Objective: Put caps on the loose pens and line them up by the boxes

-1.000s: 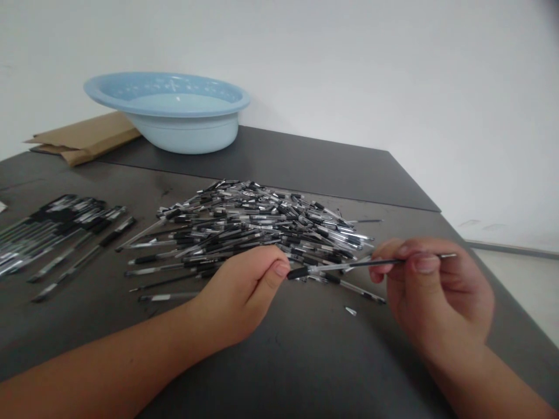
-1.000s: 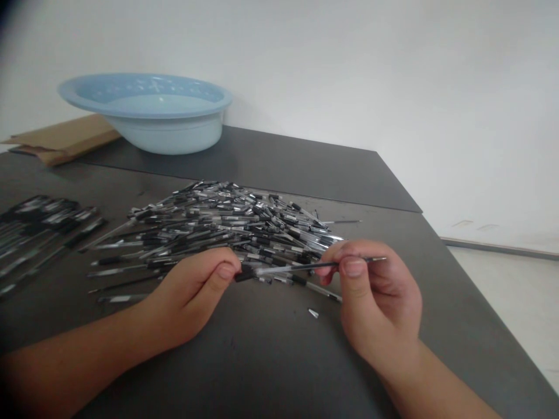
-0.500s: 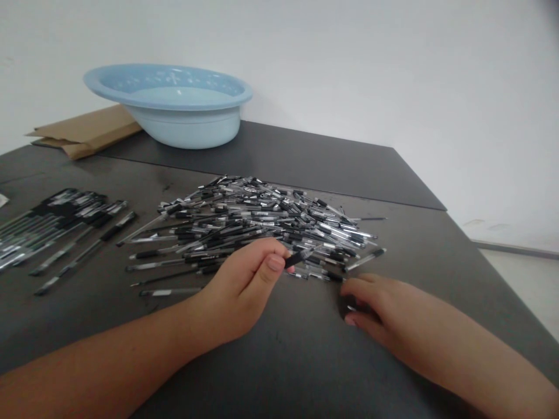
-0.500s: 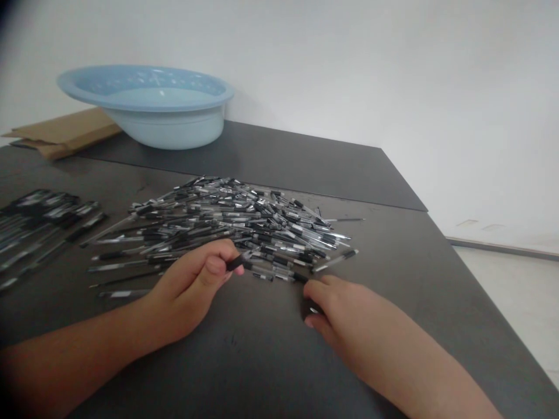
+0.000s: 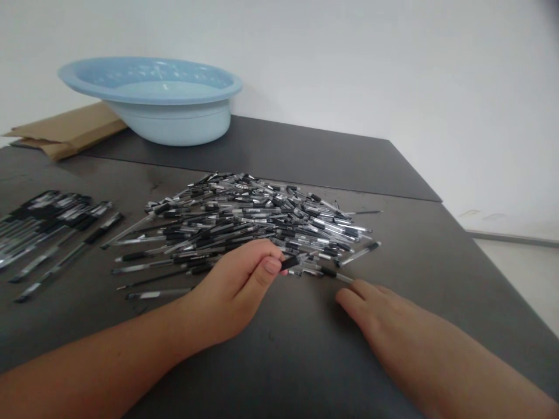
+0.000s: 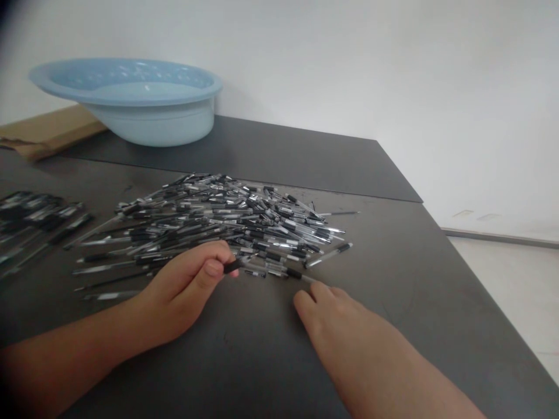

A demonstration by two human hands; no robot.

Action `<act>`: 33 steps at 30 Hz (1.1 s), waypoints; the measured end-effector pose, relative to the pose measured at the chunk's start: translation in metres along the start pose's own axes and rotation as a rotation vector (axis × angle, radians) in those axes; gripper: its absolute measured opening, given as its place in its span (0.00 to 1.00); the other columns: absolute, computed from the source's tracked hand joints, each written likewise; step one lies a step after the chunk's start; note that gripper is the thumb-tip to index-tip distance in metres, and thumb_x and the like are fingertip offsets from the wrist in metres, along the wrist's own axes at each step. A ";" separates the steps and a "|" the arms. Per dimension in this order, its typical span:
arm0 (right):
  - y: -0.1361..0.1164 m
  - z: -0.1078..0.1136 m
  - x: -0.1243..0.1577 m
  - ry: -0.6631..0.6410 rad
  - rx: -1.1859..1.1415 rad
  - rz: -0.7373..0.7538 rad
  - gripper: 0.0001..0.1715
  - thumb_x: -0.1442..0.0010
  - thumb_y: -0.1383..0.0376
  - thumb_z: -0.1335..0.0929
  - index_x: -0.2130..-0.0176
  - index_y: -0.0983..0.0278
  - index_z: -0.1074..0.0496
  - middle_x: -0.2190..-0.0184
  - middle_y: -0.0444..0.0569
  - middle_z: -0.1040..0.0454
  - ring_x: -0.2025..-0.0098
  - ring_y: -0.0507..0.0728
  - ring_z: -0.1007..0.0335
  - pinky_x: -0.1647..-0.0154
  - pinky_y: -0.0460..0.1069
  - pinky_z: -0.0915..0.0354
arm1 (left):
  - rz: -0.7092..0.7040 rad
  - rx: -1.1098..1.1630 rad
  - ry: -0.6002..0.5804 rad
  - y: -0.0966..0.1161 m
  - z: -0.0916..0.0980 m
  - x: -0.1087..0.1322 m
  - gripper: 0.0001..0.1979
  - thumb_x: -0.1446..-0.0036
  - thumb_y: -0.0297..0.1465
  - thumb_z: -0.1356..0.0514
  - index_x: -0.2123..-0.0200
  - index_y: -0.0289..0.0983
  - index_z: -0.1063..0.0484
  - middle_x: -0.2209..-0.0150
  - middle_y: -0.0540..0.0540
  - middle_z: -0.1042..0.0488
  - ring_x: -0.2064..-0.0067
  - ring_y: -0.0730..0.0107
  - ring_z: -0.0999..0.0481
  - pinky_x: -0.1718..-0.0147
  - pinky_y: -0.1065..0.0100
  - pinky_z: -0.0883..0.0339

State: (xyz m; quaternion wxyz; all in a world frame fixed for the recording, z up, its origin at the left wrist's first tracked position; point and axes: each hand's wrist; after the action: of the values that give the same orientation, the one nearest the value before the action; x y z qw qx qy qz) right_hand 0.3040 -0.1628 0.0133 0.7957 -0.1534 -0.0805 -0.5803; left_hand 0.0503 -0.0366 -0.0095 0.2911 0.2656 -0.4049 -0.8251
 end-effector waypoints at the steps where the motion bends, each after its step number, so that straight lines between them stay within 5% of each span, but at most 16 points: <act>1: 0.001 -0.002 0.000 0.002 0.007 -0.001 0.33 0.54 0.85 0.33 0.52 0.61 0.25 0.51 0.57 0.21 0.55 0.67 0.19 0.56 0.59 0.25 | 0.007 -0.003 -0.003 0.000 0.000 0.000 0.20 0.24 0.40 0.54 0.62 0.38 0.29 0.66 0.48 0.27 0.64 0.67 0.29 0.62 0.66 0.34; 7: 0.002 -0.003 -0.005 0.063 -0.047 -0.008 0.26 0.45 0.82 0.33 0.51 0.60 0.28 0.54 0.53 0.23 0.55 0.65 0.22 0.55 0.59 0.28 | 0.012 -0.023 -0.033 0.001 0.000 -0.001 0.19 0.24 0.40 0.54 0.62 0.39 0.29 0.66 0.49 0.26 0.64 0.67 0.28 0.62 0.66 0.34; 13: -0.001 0.021 -0.009 0.095 -0.323 0.091 0.16 0.34 0.76 0.35 0.53 0.57 0.30 0.54 0.47 0.25 0.57 0.57 0.25 0.58 0.53 0.30 | -0.040 -0.067 -0.144 0.001 0.001 -0.002 0.18 0.25 0.39 0.53 0.63 0.39 0.29 0.66 0.49 0.26 0.64 0.67 0.28 0.62 0.66 0.35; 23: 0.000 0.006 -0.017 0.677 -0.905 0.124 0.19 0.32 0.71 0.29 0.45 0.54 0.29 0.53 0.47 0.23 0.53 0.57 0.22 0.53 0.52 0.24 | -0.099 -0.102 -0.214 0.005 0.002 -0.003 0.15 0.26 0.35 0.50 0.64 0.39 0.28 0.66 0.49 0.25 0.63 0.67 0.27 0.65 0.67 0.38; 33: -0.003 0.009 -0.020 0.772 -0.945 0.223 0.17 0.34 0.75 0.28 0.50 0.56 0.27 0.57 0.48 0.23 0.55 0.58 0.23 0.55 0.54 0.25 | -0.091 -0.084 -0.202 0.006 0.001 -0.003 0.14 0.26 0.34 0.49 0.63 0.39 0.28 0.65 0.50 0.26 0.62 0.69 0.27 0.64 0.67 0.39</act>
State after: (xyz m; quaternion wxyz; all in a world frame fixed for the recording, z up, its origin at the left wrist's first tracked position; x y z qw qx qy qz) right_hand 0.2955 -0.1427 0.0165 0.6694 -0.2757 0.4951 -0.4803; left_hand 0.0527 -0.0372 -0.0034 0.2220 0.1867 -0.3847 -0.8763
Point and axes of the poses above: each hand's wrist, its own x-axis away from the middle knuckle, its own z-axis out of the back of the hand, y = z × x
